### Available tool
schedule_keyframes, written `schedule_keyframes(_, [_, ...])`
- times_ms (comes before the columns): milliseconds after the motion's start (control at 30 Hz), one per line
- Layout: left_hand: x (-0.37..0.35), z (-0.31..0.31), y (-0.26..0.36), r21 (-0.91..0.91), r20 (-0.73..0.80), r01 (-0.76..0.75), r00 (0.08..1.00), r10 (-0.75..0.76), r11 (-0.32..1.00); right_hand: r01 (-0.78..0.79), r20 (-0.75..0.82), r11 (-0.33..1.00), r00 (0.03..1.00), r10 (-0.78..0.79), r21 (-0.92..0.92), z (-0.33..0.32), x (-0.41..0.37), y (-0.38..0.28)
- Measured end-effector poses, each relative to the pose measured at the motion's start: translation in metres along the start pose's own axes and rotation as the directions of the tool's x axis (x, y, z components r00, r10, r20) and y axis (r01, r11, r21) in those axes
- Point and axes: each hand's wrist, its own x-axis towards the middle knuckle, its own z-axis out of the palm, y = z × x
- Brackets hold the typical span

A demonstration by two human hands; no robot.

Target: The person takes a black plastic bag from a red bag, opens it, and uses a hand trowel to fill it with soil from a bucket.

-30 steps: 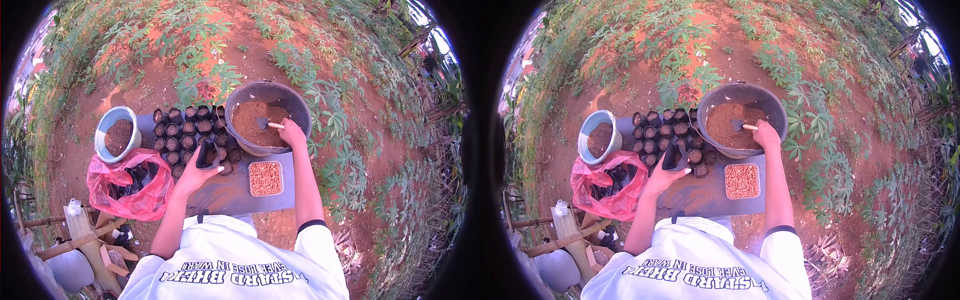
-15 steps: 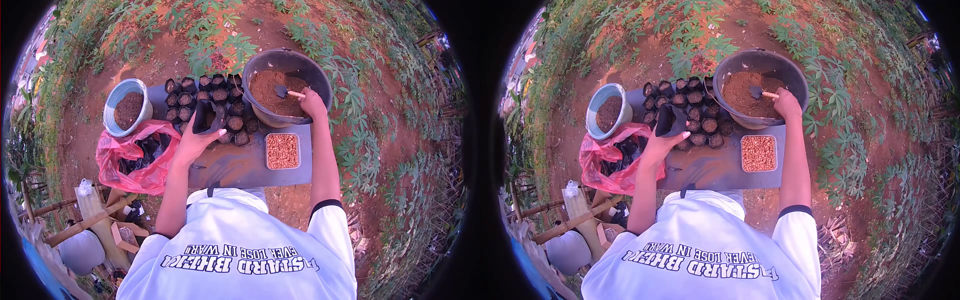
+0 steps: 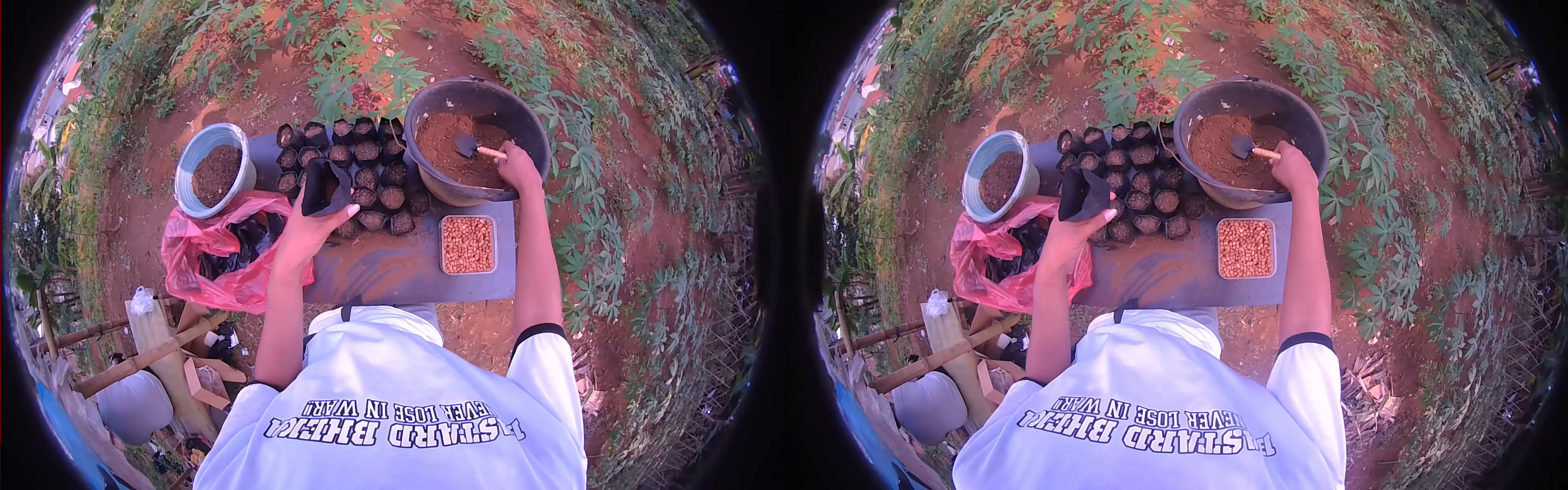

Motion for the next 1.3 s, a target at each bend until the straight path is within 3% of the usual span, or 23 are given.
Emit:
schedule_keyframes(200, [-0.005, 0.002, 0.000, 0.004, -0.023, 0.019, 1.000, -0.018, 1.000, 0.026, 0.079, 0.999, 0.996, -0.029, 0.036, -0.003, -0.002, -0.001])
schedule_keyframes(300, [-0.006, 0.004, -0.002, 0.021, -0.018, 0.025, 1.000, -0.025, 0.999, 0.087, 0.044, 0.994, 0.995, -0.090, 0.071, -0.003, -0.004, -0.001])
schedule_keyframes(533, [-0.005, 0.016, -0.007, 0.003, 0.024, 0.006, 1.000, -0.006, 1.000, 0.006, 0.079, 0.999, 0.997, -0.010, 0.054, -0.002, -0.003, -0.001])
schedule_keyframes(733, [-0.006, 0.042, -0.008, -0.056, 0.064, 0.087, 0.994, -0.084, 0.995, -0.037, 0.075, 0.997, 0.997, 0.032, 0.072, -0.005, -0.007, -0.005])
schedule_keyframes(967, [-0.009, 0.074, -0.006, -0.080, 0.000, 0.076, 0.997, -0.076, 0.994, 0.033, 0.129, 0.997, 0.991, -0.042, 0.071, -0.008, -0.012, -0.005])
schedule_keyframes(1300, [-0.009, 0.113, -0.001, -0.091, -0.082, 0.085, 0.992, -0.092, 0.992, 0.198, 0.057, 0.964, 0.976, -0.211, 0.180, -0.007, -0.012, 0.001])
